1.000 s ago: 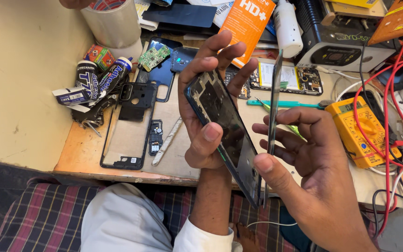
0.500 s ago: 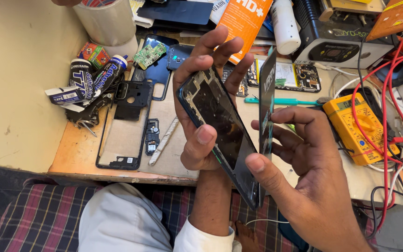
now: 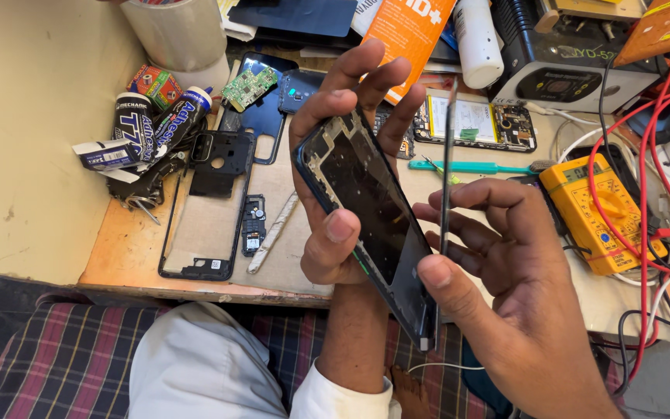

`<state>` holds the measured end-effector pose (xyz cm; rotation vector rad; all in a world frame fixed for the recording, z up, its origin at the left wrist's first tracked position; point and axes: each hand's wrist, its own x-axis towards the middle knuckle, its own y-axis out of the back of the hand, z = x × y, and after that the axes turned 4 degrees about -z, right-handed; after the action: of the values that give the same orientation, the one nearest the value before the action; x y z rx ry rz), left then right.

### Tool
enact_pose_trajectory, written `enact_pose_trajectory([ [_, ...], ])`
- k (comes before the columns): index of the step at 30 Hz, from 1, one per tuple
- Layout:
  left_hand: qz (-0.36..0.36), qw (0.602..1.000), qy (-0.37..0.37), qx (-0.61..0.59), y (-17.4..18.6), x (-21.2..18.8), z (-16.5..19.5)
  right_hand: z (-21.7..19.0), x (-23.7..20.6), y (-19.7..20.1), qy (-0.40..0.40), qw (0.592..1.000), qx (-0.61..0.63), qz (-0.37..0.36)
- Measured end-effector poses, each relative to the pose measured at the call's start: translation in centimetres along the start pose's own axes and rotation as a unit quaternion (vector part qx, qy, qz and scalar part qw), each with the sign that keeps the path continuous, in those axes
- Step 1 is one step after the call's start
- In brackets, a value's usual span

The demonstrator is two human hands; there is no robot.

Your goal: The person disassembles a smartphone using a screwdriver and tweezers, removing the back cover, unscrewing internal components, and detaching the motherboard. They then compare the device with a new screen assembly and place the phone on the table.

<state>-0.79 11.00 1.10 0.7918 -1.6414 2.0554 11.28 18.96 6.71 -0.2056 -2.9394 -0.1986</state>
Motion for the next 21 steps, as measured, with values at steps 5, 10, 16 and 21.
enact_pose_trajectory([
  [5, -0.009, 1.000, 0.003, -0.002, 0.12, 0.06, 0.12, -0.11, 0.15, 0.08, 0.007, 1.000, -0.007, 0.003],
  [10, -0.001, 1.000, -0.005, -0.010, 0.20, -0.17, -0.11, -0.20, -0.01, -0.09, -0.005, 1.000, 0.005, 0.004],
  [16, -0.003, 1.000, -0.009, 0.000, 0.23, -0.12, -0.26, -0.14, -0.04, -0.17, -0.021, 0.999, 0.035, -0.004],
  [21, -0.002, 1.000, -0.008, -0.003, 0.02, -0.03, -0.14, 0.05, -0.10, -0.31, -0.015, 1.000, 0.012, -0.001],
])
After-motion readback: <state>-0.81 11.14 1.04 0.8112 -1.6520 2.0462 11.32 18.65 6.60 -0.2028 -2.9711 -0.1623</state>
